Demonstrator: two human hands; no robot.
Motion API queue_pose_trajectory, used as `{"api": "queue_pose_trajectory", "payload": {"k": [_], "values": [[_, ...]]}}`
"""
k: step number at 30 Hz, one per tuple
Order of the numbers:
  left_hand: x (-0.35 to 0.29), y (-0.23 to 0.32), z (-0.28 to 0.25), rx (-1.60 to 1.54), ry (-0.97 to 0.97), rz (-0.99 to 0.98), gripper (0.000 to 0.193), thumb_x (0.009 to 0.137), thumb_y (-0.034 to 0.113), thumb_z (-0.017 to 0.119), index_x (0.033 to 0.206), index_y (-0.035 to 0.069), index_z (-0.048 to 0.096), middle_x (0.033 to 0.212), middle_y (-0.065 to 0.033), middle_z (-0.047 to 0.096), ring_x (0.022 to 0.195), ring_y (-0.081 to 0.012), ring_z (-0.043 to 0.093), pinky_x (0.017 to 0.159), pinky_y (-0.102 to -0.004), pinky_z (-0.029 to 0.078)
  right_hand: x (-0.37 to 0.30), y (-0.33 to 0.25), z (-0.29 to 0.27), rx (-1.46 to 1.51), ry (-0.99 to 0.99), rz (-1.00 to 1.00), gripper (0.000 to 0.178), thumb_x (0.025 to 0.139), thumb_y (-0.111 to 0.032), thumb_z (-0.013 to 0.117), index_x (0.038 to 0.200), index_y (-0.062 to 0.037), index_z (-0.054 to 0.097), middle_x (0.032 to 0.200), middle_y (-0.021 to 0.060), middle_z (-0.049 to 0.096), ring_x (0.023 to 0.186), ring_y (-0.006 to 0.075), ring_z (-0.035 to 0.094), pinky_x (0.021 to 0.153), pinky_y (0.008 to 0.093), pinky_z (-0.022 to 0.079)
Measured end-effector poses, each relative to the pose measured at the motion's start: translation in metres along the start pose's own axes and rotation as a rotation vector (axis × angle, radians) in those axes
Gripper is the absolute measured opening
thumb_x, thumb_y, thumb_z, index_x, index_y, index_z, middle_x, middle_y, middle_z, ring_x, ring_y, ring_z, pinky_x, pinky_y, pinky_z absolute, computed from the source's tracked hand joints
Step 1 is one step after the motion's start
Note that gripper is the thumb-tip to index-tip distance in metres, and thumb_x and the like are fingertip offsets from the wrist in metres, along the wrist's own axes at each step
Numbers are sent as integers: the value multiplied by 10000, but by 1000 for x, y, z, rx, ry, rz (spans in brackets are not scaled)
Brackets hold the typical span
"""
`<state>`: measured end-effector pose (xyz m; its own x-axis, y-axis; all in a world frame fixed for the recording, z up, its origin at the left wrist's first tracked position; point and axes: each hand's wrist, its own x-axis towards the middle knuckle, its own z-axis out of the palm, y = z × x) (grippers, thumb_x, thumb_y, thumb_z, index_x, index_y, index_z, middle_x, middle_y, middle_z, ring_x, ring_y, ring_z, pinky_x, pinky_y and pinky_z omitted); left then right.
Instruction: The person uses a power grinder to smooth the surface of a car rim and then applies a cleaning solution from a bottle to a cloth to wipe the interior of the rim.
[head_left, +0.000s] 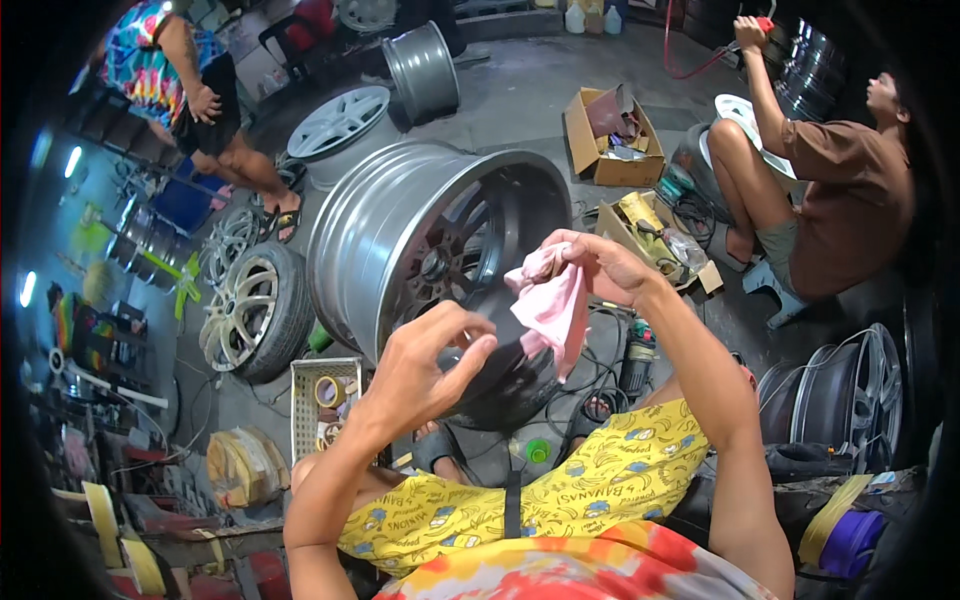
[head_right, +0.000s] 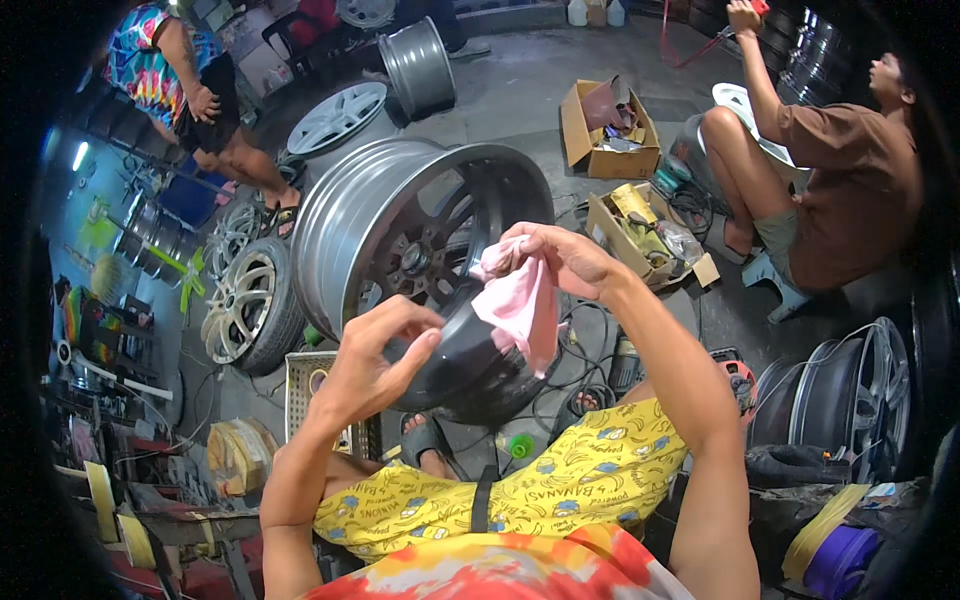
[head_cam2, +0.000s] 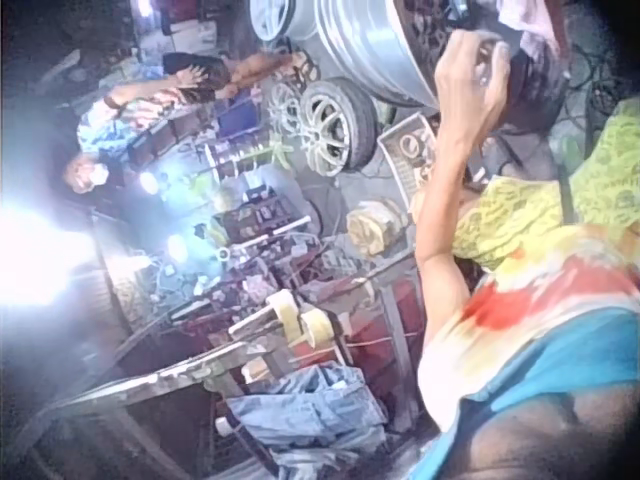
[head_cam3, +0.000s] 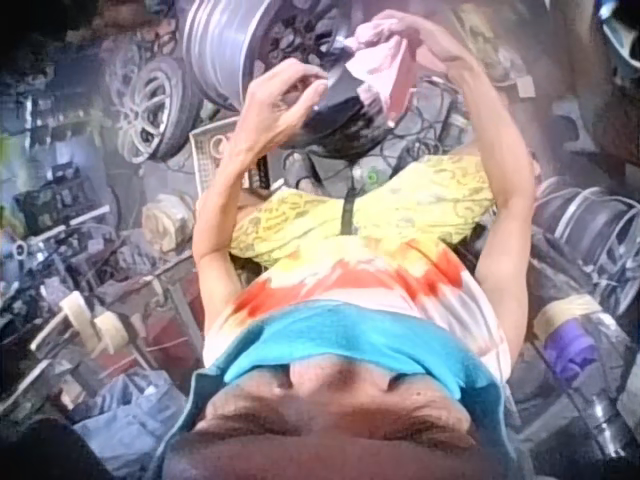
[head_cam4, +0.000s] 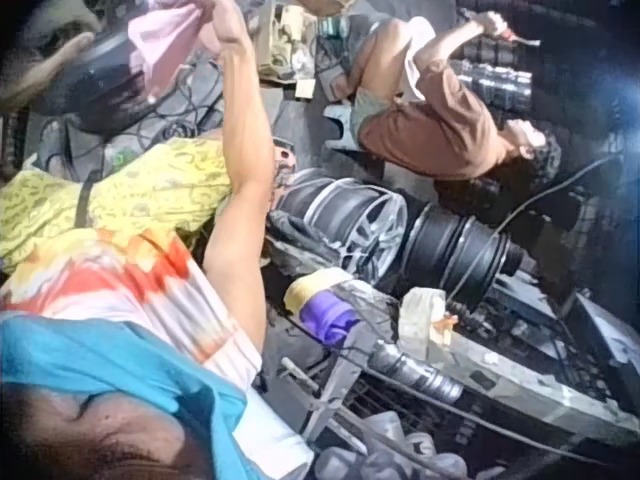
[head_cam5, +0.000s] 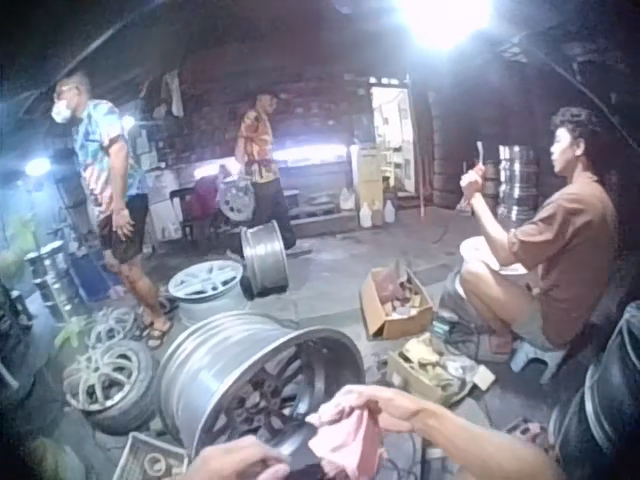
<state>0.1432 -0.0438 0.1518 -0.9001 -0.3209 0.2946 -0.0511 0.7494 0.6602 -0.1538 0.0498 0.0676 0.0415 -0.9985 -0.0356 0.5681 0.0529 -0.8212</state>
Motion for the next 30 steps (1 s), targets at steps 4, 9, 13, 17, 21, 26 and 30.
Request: {"api": "queue_pose_trajectory", "payload": {"k": [4,9,13,17,21,26,30], "values": [[32,-12,21,-87,45,-188,373,960,56,678,1325,15,613,1094,-85,680,923,-151,668,793,-305,552,-13,-7,3,45,-60,63,320,926,-193,619,1203,-33,624,1102,70,695,1046,161,658,1007,319,493],[68,-18,40,-204,-10,-123,388,934,42,675,1319,16,629,1240,-109,632,1027,-179,664,860,-317,561,-24,-10,8,61,-96,34,317,937,-207,648,1206,-41,618,1110,61,681,1053,152,660,989,331,510],[75,-32,51,-148,-17,45,204,923,45,686,1114,-23,678,1227,-116,636,1070,-189,654,903,-318,551,-32,-12,11,54,-38,-15,318,950,-204,649,1215,-31,616,1111,57,679,1051,144,657,975,323,515],[75,-33,46,-488,6,-190,72,981,17,515,969,-4,583,977,-21,655,958,-90,591,850,-264,492,-39,-14,-2,-104,30,-42,315,953,-197,643,1214,-24,621,1100,42,673,1024,124,645,951,310,507],[72,-36,43,-525,54,-209,90,1011,72,500,956,32,560,861,49,491,794,-42,437,723,-213,376,-54,-15,4,-506,91,113,239,915,-166,641,1113,-46,701,1042,-11,678,974,66,596,911,236,450],[70,-66,65,-506,129,-230,105,1043,118,561,970,48,583,801,47,552,718,-19,510,618,-215,416,-51,-5,-25,-520,102,-62,214,936,-114,648,1128,-50,716,1017,-63,686,951,13,580,856,210,450],[44,-59,82,-159,68,-195,195,960,88,595,1107,-36,627,948,-159,711,883,-226,691,819,-363,539,-64,-37,-21,-198,136,-260,288,970,-102,673,1249,-38,634,1126,25,696,998,93,674,935,276,552]]}}
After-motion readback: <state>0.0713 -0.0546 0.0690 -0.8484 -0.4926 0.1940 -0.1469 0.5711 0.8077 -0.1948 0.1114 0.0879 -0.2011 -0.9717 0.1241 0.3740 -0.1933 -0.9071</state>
